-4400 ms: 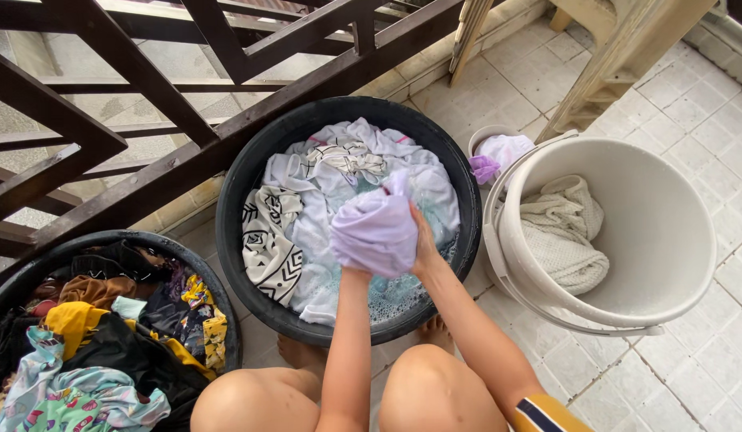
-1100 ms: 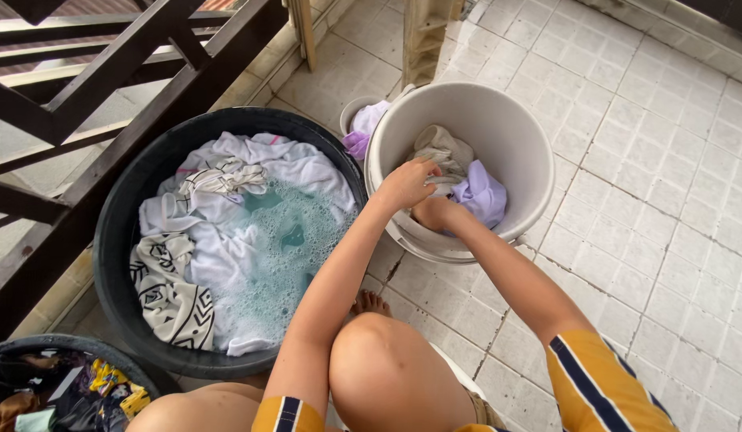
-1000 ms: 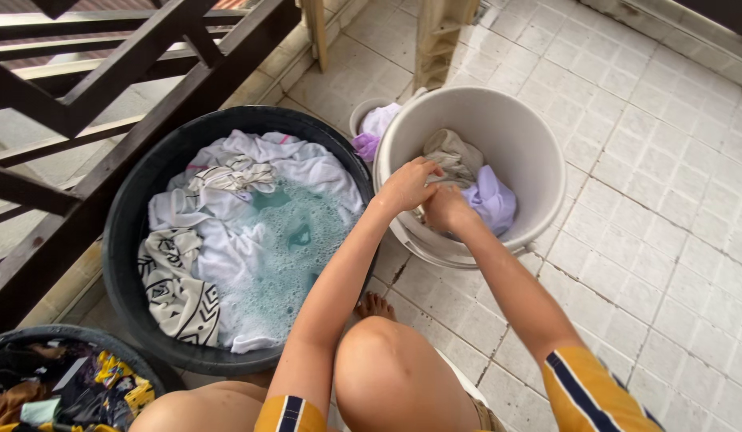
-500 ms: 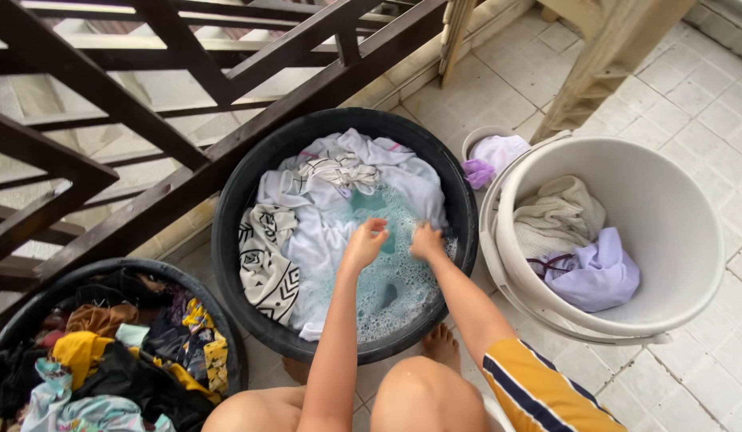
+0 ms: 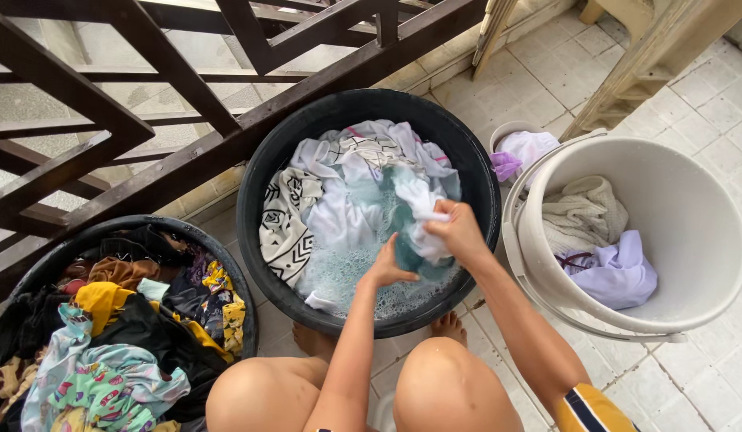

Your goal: The person sits on a small stool and washes clothes by hand in a large black basin filled with soapy water. They repeatedly submerge, scrub, and wring out various garments, including a yellow cloth, a white towel, and a purple item, then transfer them into a white bucket.

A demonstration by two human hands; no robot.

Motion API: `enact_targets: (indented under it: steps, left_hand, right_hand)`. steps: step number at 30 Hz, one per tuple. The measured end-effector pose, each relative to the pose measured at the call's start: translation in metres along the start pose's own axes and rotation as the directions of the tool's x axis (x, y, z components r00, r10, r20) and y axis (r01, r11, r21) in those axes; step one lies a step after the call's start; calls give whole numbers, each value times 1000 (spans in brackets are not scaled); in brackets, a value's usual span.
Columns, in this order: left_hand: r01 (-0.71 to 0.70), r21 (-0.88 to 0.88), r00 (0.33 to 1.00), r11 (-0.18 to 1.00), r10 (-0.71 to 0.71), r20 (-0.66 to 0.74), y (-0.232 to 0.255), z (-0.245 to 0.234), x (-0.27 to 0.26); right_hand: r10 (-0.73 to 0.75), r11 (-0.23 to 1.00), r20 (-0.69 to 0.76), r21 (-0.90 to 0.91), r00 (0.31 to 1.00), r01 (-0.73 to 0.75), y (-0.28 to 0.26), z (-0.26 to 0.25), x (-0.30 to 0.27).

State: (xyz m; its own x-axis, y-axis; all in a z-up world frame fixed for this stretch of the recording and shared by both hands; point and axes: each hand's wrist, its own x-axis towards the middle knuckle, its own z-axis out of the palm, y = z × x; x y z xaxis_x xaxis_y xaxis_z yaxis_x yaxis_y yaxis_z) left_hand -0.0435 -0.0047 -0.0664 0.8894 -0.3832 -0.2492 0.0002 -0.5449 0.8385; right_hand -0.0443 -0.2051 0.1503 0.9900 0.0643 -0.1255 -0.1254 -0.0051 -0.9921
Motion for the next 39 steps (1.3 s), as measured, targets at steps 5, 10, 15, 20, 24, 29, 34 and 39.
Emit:
enact_targets:
  steps: [5, 10, 15, 20, 24, 29, 34, 39]
  left_hand:
    - [-183, -260, 970, 948, 131, -204, 78, -14, -5]
    - [-144, -225, 985, 964, 116, -131, 73, -65, -8]
    - [-61, -385, 944, 921, -73, -323, 35, -109, -28]
    - [-122, -582, 804, 804, -263, -533, -26, -98, -23]
    - [313, -485, 724, 816, -536, -434, -86, -72, -12]
    - [456, -93, 884, 885, -463, -70, -100, -26, -42]
    - [367, -687, 865, 627, -501, 5, -74, -42, -20]
    - [45, -843, 908, 536, -373, -189, 26, -147, -11]
  right_hand:
    - [-335, 921, -25, 201, 942, 333, -127, 8, -35]
    - [-421, 901, -159, 39, 893, 432, -162, -3, -7]
    - [-247, 956, -288, -228, 925, 185, -60, -45, 62]
    - [-280, 638, -167, -768, 945, 53, 93, -49, 78]
    - [606, 503, 288, -861, 741, -76, 182, 19, 49]
    - [444, 379, 313, -915, 840, 140, 275, 50, 19]
    - [292, 750, 182, -652, 939, -107, 226, 4, 42]
    - [15, 848, 83, -529, 996, 31, 30, -23, 28]
